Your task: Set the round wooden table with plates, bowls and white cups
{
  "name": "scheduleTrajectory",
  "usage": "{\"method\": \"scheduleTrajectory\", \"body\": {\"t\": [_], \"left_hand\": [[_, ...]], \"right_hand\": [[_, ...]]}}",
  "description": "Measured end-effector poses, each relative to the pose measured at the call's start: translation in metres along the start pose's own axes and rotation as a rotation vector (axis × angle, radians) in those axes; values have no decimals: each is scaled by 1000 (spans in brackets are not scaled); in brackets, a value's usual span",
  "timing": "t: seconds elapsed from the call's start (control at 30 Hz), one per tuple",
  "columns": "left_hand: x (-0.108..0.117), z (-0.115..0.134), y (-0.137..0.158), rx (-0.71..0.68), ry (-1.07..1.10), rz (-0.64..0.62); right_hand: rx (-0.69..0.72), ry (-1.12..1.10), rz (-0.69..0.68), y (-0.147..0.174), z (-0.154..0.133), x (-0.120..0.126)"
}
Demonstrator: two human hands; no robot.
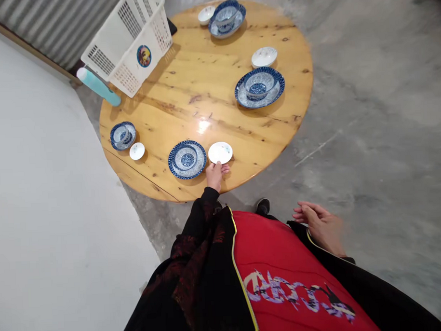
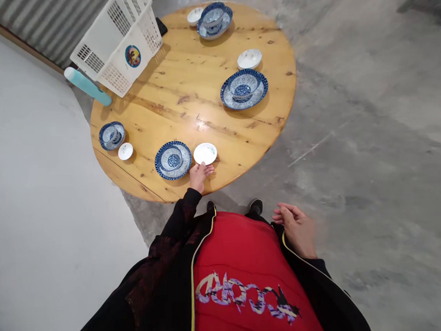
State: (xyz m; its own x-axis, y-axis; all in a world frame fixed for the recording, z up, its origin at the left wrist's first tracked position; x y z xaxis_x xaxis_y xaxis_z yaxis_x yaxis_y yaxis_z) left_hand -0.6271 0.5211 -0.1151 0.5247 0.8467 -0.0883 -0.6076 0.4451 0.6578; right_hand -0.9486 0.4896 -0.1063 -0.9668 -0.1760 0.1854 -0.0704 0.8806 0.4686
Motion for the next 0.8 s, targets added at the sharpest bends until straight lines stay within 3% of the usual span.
{"method": "scheduleTrajectory", "body": {"t": [0.17, 0.5, 0.67, 0.8], "left_hand": [[-8, 5, -1, -21, 21, 83], [-19, 11, 1, -31, 30, 162], [-19, 15, 21, -33, 8, 193], [-36, -8, 48, -17, -92, 159]], "right_hand": [[-1, -5, -31, -20, -1, 28], [-16, -58, -20, -46, 1, 53], [-55, -65, 2, -52, 8, 78], [-92, -83, 52, -61, 22, 115]]}}
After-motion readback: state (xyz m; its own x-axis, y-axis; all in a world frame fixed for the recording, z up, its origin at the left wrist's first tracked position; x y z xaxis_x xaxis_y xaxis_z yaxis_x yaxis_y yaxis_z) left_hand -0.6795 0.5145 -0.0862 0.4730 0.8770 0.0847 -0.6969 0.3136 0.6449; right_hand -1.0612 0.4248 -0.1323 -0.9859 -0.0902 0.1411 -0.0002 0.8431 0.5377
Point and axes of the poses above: each hand's wrist, its own y-axis away from the middle knuckle, its own x-axis out of the back of the hand, z = x × y, the point moved 2 cm from there along -y, towards the middle knuckle, and after that the axes turned 6 degrees about x, right-handed, at the moved point
